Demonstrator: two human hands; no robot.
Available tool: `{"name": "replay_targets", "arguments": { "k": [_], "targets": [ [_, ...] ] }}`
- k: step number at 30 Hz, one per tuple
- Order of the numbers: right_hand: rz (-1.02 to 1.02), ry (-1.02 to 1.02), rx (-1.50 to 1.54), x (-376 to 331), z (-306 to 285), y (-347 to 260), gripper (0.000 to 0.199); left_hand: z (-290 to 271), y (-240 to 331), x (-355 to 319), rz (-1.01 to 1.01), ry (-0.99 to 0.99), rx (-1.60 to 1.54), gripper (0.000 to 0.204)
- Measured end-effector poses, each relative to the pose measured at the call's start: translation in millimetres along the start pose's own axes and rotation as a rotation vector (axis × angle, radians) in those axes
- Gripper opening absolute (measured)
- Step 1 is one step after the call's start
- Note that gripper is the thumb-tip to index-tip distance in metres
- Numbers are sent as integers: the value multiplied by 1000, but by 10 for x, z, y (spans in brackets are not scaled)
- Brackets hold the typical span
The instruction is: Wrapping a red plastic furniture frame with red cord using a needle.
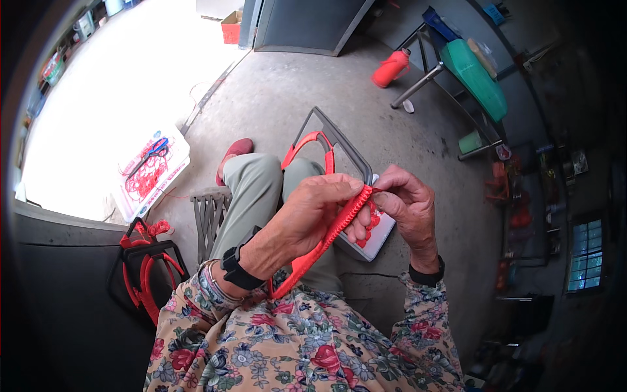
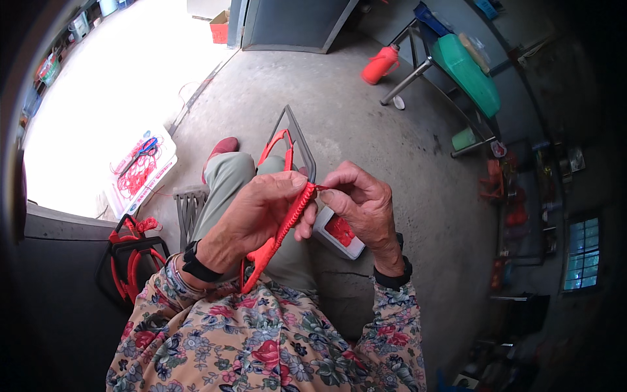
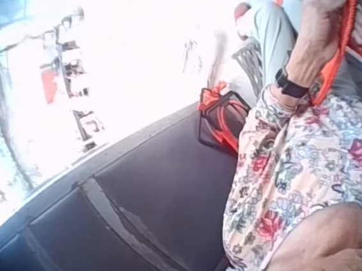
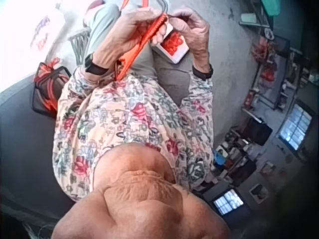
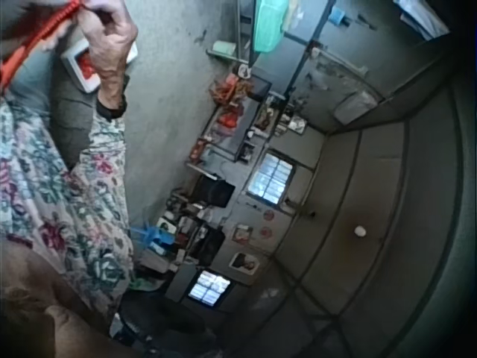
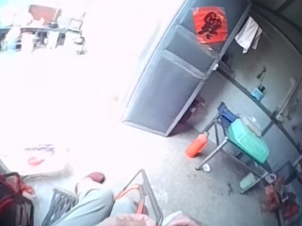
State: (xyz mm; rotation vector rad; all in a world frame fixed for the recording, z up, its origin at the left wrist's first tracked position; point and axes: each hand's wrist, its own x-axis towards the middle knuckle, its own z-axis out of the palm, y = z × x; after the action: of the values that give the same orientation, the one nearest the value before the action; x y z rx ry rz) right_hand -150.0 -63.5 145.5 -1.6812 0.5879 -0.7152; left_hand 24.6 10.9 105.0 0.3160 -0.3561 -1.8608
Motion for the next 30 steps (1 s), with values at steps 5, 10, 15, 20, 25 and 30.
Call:
{"name": "replay_targets", "arguments": {
  "k": [5, 10, 15, 20, 25, 30],
  "targets": [
    [111, -34, -388, -54, -122, 2, 9, -46, 29, -9, 1, -18, -26, 21],
    [39, 405, -290, 49, -204, -128, 11, -27, -1, 0, -6, -42, -53, 17],
    [-253, 331, -189, 369, -44, -463, 12, 33, -6, -12, 20, 90, -38, 17],
    [-379, -28, -614, 568, -33, -482, 14, 140, -81, -73, 254, 286, -62, 28],
    [-224, -135, -473, 663, -22, -450, 10, -15, 44, -15, 342, 259, 3, 44],
    [-181, -208, -519, 674, -25, -419, 10, -83, 228, 97, 319, 157, 148, 53]
  ]
}}
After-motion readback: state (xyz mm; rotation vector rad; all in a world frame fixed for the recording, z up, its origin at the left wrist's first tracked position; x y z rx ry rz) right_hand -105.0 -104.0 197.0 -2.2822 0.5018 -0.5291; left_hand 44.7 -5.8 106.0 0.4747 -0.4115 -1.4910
